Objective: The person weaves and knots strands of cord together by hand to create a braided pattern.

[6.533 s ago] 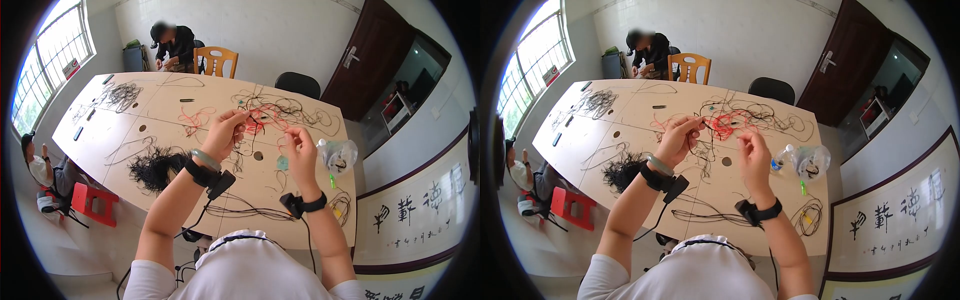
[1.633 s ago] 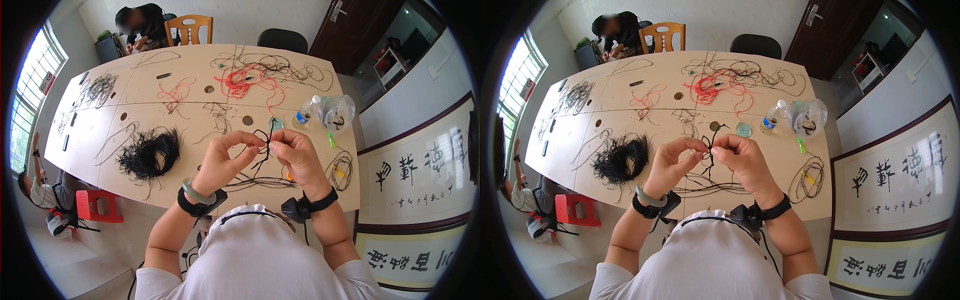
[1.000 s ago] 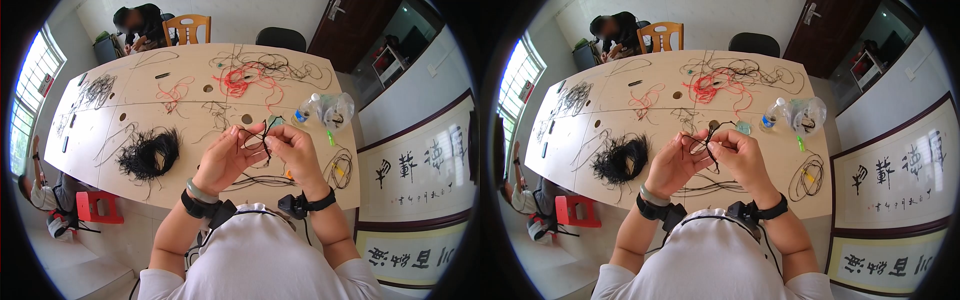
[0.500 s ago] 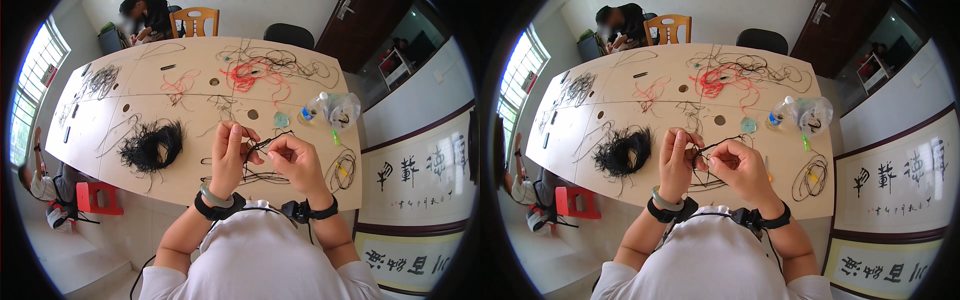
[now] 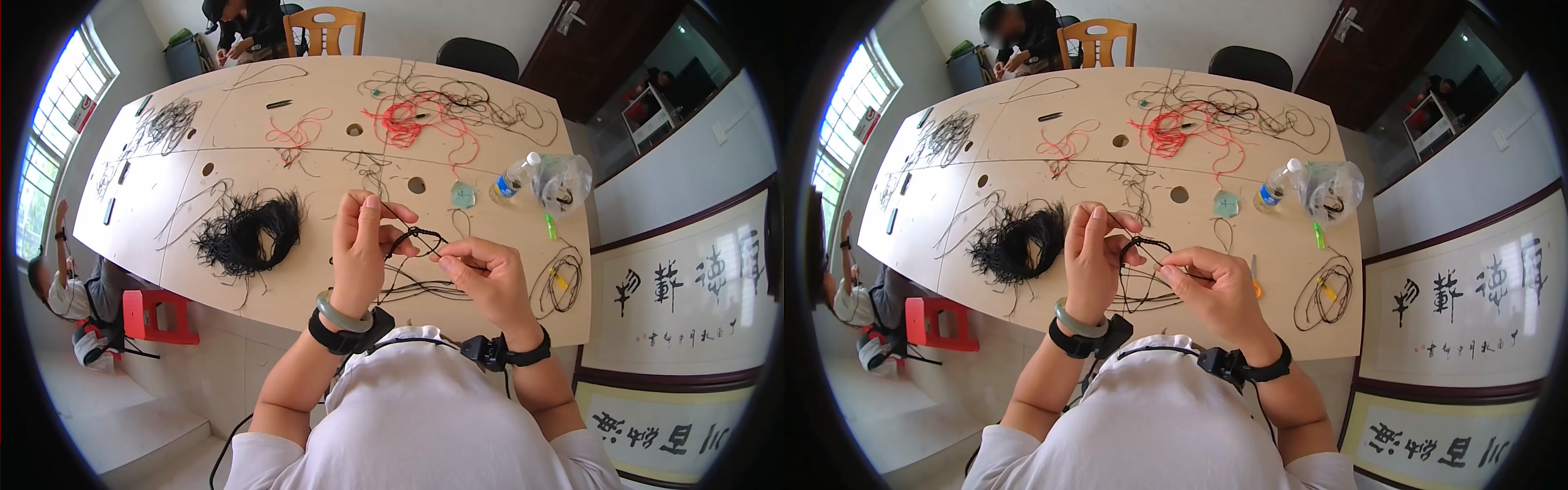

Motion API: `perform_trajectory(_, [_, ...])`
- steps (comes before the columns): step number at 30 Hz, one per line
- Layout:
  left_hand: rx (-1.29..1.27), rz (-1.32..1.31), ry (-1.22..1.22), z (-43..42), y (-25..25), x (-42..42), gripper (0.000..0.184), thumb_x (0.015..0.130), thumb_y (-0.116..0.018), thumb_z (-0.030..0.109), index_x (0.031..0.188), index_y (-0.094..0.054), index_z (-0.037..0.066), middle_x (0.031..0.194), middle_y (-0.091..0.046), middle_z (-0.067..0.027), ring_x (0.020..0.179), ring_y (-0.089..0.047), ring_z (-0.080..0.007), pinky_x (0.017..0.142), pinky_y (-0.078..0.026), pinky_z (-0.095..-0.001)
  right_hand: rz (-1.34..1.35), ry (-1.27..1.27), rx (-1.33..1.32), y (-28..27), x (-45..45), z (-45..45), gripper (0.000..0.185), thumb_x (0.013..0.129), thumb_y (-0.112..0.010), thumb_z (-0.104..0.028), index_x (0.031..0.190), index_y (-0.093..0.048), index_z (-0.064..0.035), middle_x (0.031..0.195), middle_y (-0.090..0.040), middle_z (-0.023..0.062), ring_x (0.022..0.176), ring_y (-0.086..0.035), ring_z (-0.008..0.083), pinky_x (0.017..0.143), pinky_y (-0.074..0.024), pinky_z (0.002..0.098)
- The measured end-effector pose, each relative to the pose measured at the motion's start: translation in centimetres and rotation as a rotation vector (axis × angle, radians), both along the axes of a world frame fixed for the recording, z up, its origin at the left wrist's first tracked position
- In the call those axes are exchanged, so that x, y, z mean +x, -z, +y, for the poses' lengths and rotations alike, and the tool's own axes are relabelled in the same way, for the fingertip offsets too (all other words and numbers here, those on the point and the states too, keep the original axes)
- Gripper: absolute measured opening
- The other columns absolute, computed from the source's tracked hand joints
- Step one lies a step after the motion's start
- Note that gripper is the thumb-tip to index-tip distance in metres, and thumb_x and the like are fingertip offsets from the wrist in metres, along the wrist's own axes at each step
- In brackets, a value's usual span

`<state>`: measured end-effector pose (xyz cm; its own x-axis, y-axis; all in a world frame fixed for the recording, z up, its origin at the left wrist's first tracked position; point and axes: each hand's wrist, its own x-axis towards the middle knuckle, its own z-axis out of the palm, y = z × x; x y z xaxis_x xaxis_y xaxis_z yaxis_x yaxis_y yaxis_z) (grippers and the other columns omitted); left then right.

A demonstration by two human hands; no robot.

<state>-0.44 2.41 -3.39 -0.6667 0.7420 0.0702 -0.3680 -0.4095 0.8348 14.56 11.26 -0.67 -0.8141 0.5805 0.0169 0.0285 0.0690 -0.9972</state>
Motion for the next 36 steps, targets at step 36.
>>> perform_trajectory(36, [-0.237, 0.142, 0.31, -2.4, -2.1, 2.3, 0.016, 0.09, -0.058, 0.012, 0.098, -0.061, -0.001, 0.076, -0.061, -0.0008, 0.063, -0.048, -0.0023, 0.053, -0.038, -0.0169, 0.095, 0.017, -0.168, -1.2, -1.0, 0.7, 0.019, 0.086, -0.065, -0.014, 0.096, -0.064, 0.0025, 0.079, -0.063, 0.0009, 0.071, -0.054, 0.0026, 0.063, -0.0421, 0.0165])
